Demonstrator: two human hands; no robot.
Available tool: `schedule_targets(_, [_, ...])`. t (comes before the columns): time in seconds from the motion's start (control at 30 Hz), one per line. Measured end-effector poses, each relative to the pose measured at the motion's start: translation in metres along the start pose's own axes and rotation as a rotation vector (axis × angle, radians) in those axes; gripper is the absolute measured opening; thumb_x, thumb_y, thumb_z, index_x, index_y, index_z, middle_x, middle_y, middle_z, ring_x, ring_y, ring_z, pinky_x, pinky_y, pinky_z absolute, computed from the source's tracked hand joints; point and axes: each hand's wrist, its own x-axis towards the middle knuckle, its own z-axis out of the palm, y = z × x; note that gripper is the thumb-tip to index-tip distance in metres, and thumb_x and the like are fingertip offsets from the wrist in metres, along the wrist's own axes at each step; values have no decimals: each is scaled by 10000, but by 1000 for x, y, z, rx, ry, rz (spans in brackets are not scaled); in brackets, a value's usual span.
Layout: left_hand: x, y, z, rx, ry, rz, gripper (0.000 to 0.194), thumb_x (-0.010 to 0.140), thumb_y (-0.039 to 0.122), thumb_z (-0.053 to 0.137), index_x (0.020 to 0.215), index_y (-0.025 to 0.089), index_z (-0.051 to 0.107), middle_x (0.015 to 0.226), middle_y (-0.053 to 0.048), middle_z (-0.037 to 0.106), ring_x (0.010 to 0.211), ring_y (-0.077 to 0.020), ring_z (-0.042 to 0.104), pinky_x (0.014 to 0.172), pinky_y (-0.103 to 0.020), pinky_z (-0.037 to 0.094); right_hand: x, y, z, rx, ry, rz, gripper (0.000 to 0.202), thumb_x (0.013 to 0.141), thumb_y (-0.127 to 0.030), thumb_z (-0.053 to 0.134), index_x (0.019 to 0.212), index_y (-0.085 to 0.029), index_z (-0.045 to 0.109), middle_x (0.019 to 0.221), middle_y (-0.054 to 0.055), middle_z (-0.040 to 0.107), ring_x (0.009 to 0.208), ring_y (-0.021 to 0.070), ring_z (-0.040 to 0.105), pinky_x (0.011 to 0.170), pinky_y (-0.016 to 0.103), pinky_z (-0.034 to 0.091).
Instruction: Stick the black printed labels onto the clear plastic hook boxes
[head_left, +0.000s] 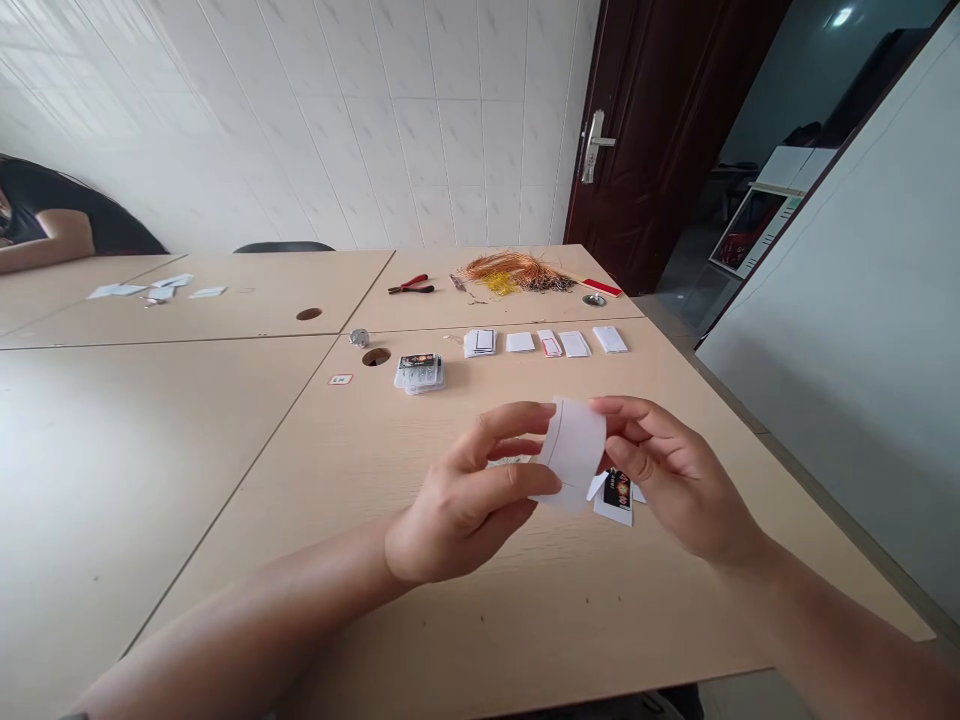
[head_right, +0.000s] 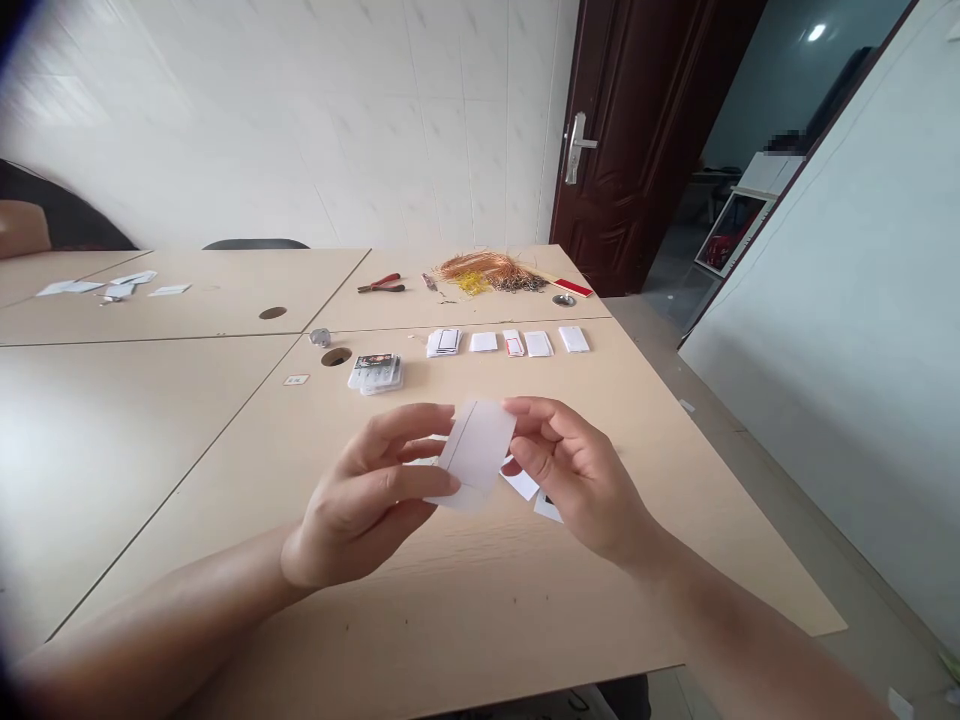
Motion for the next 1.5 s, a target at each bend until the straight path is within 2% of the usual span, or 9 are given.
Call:
schedule_targets(0.2, [5,-5,4,-268,-61,-446,182,865,102,609,802,235,716,1277,-81,606,1119,-228,616,969,-388,546,1,4,-8,26,6,34,392,946,-552,616,1185,-243,638,953,61,730,806,189,726,646,290,608])
schedule_targets(0.33, [11,-6,3,-404,-181,-604,154,878,185,590,763,218,687,836,-33,683,751,-159,631,733,-297,550,1,5,-8,-110,-46,-9,252,924,-375,672,1137,-241,663,872,23,694,715,148,688,565,235,570])
schedule_targets(0.57, [6,-15,10,-489,-149,-886,100,844,309,622,894,223,639,856,-32,686,794,-201,681,712,-323,562,-2,12,-4,-463,-84,-308,221,964,-157,543,1025,-278,718,902,25,685,767,141,662,659,254,566])
schedule_targets(0.77, [5,-18,19,-397,18,-996,220,747,226,648,957,242,585,682,45,605,622,-150,631,653,-295,504,-2,19,3,-665,-88,-513,312,995,-89,401,1079,-244,659,982,69,680,730,144,687,639,258,602])
schedule_targets(0.93, [10,-25,10,-486,35,-1045,194,698,261,629,882,209,599,622,37,616,560,-124,588,582,-256,478,-1,18,7,-837,-123,-572,230,1021,-196,484,1220,-188,599,1119,143,685,888,226,728,719,327,641])
schedule_targets(1.07, [9,-32,9,-518,55,-1069,208,698,292,633,876,189,601,648,12,633,567,-119,594,576,-249,491,4,19,8,-941,-151,-575,221,1006,-134,442,1098,-182,637,1095,151,693,894,242,727,739,367,632])
schedule_targets(1.2, [9,-39,7,-436,138,-1024,352,805,427,602,1075,202,619,961,-54,685,720,-153,659,664,-302,569,25,24,-3,-996,-138,-478,167,1014,-193,499,987,-185,664,1103,98,697,863,172,697,772,335,613])
schedule_targets(1.3, [8,-51,1,-294,203,-956,361,855,464,602,1130,230,617,1187,-66,647,879,-178,662,775,-329,587,64,31,-21,-1073,5,-259,146,1011,-299,595,1064,-186,672,1176,78,683,924,168,676,828,364,596])
schedule_targets(1.5, [-1,-85,-2,-62,216,-866,198,923,351,627,1029,185,643,1128,-74,670,983,-207,649,863,-384,566,156,57,-49,-1187,206,264,262,992,-334,636,1208,-187,646,1243,90,657,1034,217,671,878,420,591])
